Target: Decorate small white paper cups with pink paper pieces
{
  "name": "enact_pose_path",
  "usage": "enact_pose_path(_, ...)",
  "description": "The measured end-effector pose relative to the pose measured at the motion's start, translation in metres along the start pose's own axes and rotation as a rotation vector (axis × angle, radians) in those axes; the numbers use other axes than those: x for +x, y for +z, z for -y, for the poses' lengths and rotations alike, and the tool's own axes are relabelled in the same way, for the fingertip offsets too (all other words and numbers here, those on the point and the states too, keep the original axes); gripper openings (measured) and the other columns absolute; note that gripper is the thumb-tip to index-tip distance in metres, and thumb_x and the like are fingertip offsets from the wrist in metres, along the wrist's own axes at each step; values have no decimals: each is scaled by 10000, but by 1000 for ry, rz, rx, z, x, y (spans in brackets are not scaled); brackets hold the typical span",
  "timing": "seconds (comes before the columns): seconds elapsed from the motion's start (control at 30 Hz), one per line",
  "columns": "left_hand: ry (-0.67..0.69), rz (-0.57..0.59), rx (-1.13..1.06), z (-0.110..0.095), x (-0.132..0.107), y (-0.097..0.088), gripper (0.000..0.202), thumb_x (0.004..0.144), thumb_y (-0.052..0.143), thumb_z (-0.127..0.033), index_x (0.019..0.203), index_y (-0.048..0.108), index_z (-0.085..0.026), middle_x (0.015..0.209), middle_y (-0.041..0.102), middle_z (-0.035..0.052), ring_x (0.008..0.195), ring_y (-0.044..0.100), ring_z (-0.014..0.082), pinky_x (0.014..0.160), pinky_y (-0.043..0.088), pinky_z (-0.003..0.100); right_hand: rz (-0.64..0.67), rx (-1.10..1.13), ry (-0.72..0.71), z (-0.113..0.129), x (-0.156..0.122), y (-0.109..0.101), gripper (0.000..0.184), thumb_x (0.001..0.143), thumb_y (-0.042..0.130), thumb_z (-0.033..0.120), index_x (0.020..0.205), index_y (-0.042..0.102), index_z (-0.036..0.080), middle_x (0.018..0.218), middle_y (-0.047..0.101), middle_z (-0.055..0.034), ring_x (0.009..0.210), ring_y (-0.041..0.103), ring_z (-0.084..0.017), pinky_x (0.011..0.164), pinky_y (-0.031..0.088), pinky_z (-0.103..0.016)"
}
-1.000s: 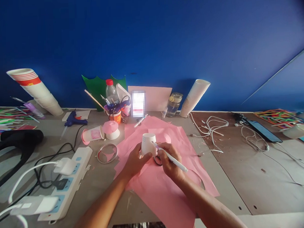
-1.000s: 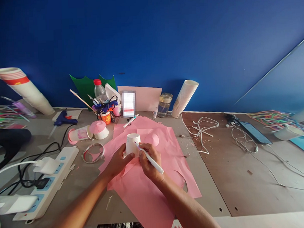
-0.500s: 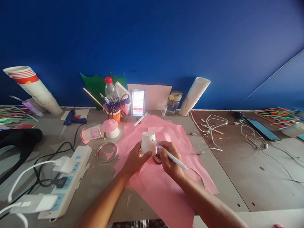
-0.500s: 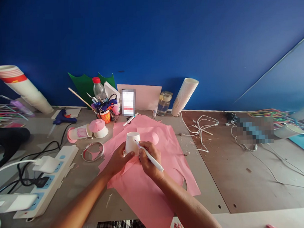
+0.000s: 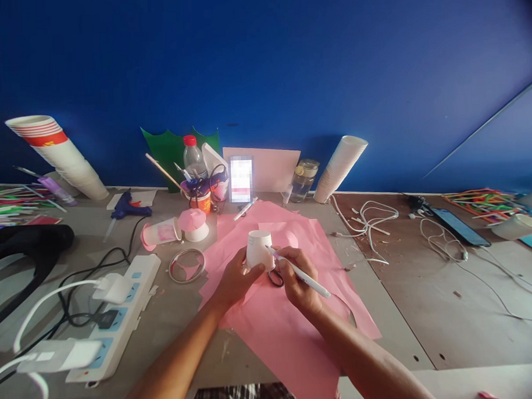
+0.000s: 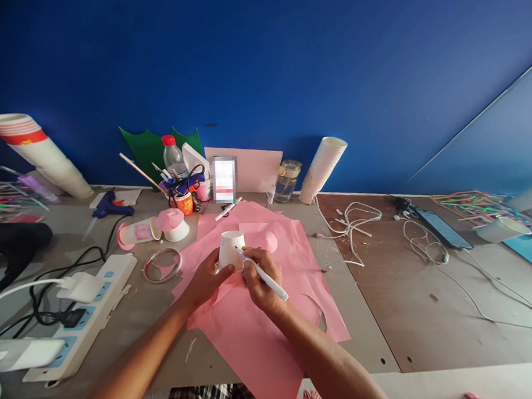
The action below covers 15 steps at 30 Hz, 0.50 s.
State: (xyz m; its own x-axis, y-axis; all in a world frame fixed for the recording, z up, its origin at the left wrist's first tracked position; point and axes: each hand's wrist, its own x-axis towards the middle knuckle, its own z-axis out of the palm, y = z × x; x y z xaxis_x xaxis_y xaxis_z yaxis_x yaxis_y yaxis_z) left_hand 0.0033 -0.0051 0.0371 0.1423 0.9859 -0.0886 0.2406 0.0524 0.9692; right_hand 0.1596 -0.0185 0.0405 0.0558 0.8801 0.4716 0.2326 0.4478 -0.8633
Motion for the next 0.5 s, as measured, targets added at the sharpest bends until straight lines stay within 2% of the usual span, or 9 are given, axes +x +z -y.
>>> enact_pose_path(0.13, -5, 4, -11, 0, 0, -2, 414, 760, 578, -371, 1129, 567, -182, 1126, 644, 79, 1044, 577, 270, 882, 457, 391, -47, 22, 32, 2, 1, 1, 157, 893, 466, 338, 933, 549, 210, 709, 610, -1, 581, 560, -124, 546, 471, -264)
enact_pose_path(0.2, -3, -2, -15, 0, 1, -2, 408, 764, 570, -374, 1123, 572, -180, 1114, 647, 79, 1034, 579, 269, 882, 456, 392, -72, 38, 38, 2, 2, 2, 188, 904, 453, 362, 964, 538, 207, 645, 556, 18, 579, 544, -127, 549, 468, -266)
enact_pose_path(0.37, -1, -11, -25, 2, 2, -3, 403, 768, 553, -392, 1102, 577, -166, 1099, 652, 89, 1037, 578, 273, 875, 460, 389, -131, 36, 11, -2, 4, 4, 193, 896, 473, 363, 994, 530, 206, 716, 567, -7, 654, 564, -143, 608, 490, -290)
enact_pose_path(0.5, -11, -19, -33, 2, 2, -3, 410, 763, 560, -387, 1110, 577, -169, 1105, 651, 81, 1044, 574, 270, 882, 458, 388, -78, 57, 30, -4, 3, 4, 173, 878, 499, 336, 988, 550, 213, 739, 553, -9, 626, 540, -131, 565, 471, -268)
